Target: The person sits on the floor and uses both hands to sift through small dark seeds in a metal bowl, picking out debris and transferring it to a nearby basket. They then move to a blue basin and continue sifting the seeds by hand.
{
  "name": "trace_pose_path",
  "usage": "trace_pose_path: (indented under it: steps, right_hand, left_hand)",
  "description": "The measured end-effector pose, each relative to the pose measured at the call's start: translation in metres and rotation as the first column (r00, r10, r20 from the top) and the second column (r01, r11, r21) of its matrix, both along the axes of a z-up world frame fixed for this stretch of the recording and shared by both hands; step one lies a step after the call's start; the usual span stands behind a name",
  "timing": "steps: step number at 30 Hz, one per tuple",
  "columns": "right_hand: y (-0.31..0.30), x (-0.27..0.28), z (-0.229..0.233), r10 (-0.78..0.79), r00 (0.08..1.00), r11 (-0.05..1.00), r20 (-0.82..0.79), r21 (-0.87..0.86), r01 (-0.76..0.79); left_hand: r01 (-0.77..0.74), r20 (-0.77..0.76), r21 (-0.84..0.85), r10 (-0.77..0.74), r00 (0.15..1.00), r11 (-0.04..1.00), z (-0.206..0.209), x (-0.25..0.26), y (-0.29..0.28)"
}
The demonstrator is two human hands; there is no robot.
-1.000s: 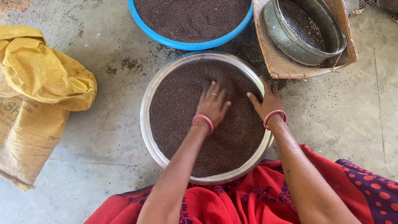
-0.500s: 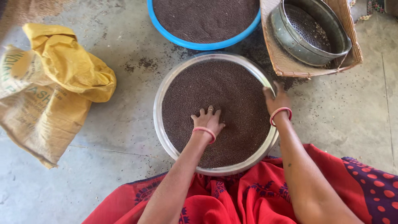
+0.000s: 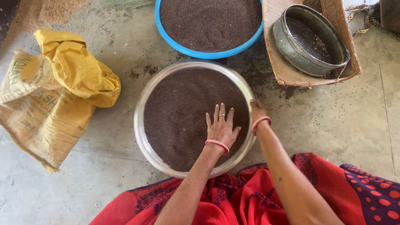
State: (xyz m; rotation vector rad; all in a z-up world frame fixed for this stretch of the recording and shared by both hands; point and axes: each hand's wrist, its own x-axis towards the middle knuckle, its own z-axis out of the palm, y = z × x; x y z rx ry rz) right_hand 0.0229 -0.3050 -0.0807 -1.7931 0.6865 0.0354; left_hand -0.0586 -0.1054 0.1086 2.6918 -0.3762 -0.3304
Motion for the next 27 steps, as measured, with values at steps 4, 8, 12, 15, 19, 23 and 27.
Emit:
trace_pose_path:
  steps: [4,8,12,15,19,23,27]
  right_hand:
    - [0.052,0.0,0.024,0.085,0.996,0.974,-0.029,0.215,-0.076]
    - [0.069,0.01,0.082,-0.091,0.992,0.925,0.084,0.375,0.053]
    - [0.044,0.023,0.134,-0.486,0.835,0.727,0.26,0.65,0.221]
    - [0.018,0.031,0.151,-0.639,0.738,0.468,0.219,0.872,0.146]
    - [-0.017,0.034,0.152,-0.631,0.745,0.292,0.218,0.956,-0.033]
    - [-0.044,0.032,0.144,-0.553,0.802,0.247,0.224,0.964,-0.099]
    - [-0.054,0.031,0.135,-0.549,0.803,0.205,0.232,0.969,-0.14]
  left_hand:
    - [0.0,-0.019,0.022,0.0,1.0,1.0,-0.011,0.0,0.005]
    - [-0.042,0.033,0.099,0.039,0.999,0.994,-0.028,-0.004,0.008]
    - [-0.123,0.11,0.211,0.101,0.989,0.97,-0.039,0.0,0.001]
    - [-0.115,0.072,0.248,0.1,0.992,0.962,-0.043,0.004,-0.002]
    - [-0.116,0.073,0.274,0.1,0.992,0.955,-0.04,0.006,-0.003]
    - [-0.04,0.023,0.302,0.034,0.999,0.952,-0.035,0.006,-0.006]
    - [-0.002,-0.003,0.328,0.003,1.0,0.945,-0.034,0.007,-0.007]
